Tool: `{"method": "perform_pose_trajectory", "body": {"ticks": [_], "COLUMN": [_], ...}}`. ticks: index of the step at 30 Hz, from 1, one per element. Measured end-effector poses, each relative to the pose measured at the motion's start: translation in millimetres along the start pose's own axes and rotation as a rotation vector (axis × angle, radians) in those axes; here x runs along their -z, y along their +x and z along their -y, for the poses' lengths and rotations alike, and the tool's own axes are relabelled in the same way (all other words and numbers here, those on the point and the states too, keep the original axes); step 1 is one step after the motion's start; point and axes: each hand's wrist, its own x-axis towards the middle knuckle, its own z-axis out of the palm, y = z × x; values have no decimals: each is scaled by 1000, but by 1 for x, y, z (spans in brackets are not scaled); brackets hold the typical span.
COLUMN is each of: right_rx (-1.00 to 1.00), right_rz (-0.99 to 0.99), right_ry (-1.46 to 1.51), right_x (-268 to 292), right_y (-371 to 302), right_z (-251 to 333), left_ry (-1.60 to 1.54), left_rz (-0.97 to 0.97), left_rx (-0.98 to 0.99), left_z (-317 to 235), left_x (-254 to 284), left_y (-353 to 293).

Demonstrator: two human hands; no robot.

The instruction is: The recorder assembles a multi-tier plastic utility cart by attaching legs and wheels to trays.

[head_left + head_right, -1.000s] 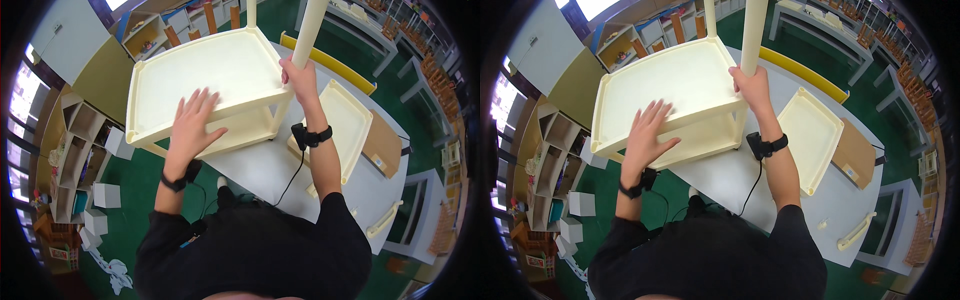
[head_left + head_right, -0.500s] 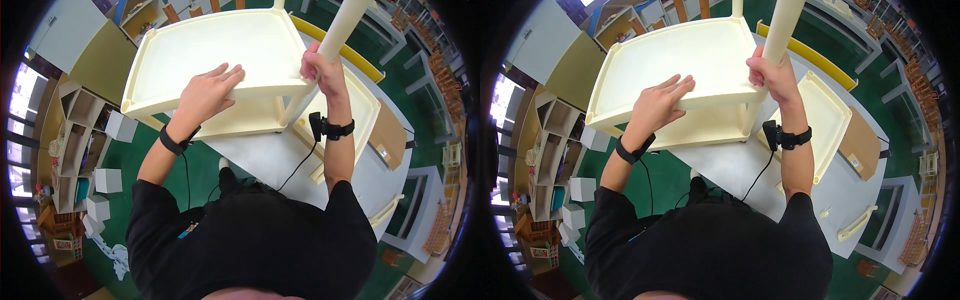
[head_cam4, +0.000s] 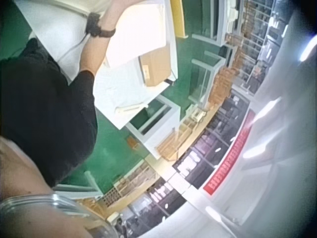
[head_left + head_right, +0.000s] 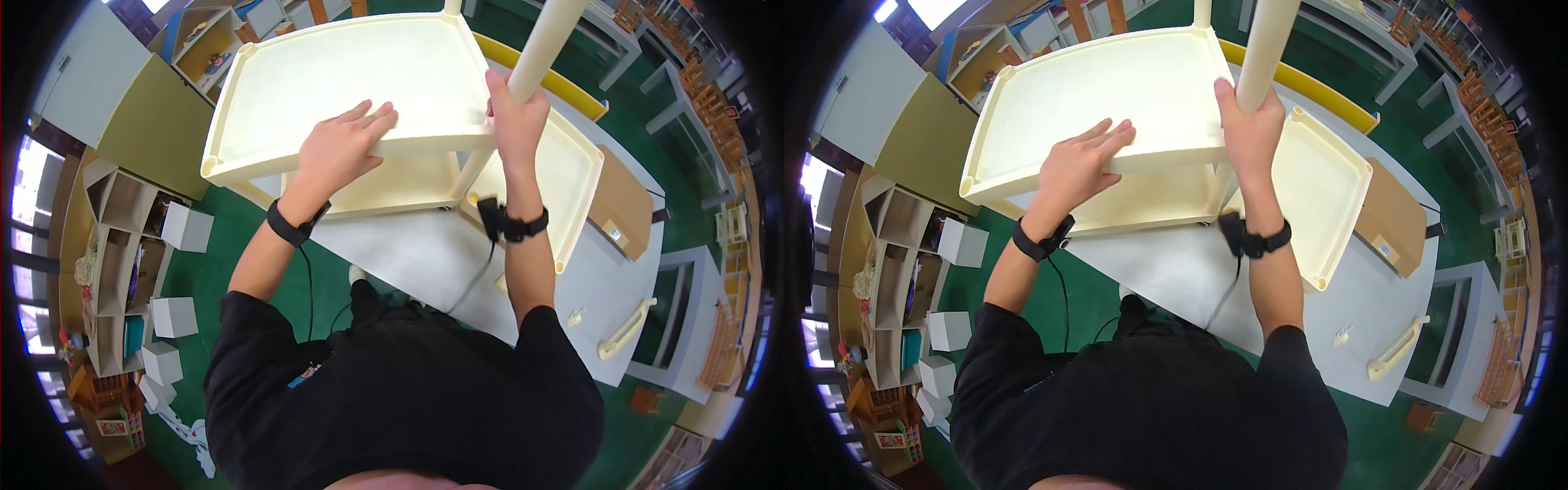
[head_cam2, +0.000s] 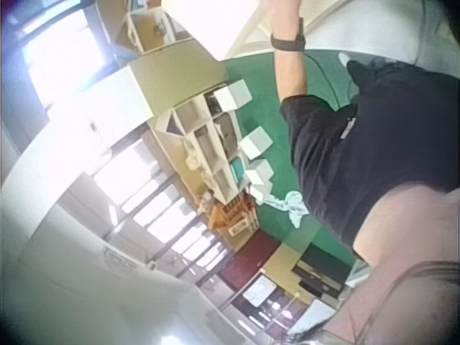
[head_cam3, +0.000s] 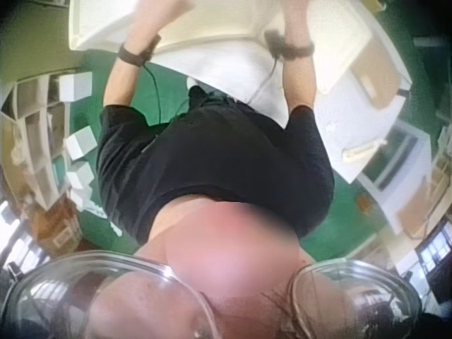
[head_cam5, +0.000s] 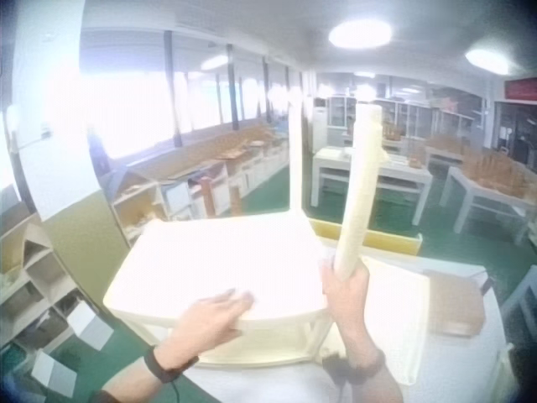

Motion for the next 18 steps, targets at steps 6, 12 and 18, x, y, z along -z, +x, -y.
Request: {"method": "perform_pose_trajectory", "body": {"ticks": [6,12,18], "right_rx": [-71,-118,-1], "right_rz": [750,1102,384], "right_ry": [471,859,617], "right_x": [29,39,29], "right_y": [36,55,40], "right_z": [-12,-29,-5], "left_ry": [-16,-69,-75], "left_rz": [-14,8,-13], "left_rx": [1,-20,-27], "left_z": [0,-4,-3], "left_x": [-1,4,0], "left_y": [-1,2,2]}}
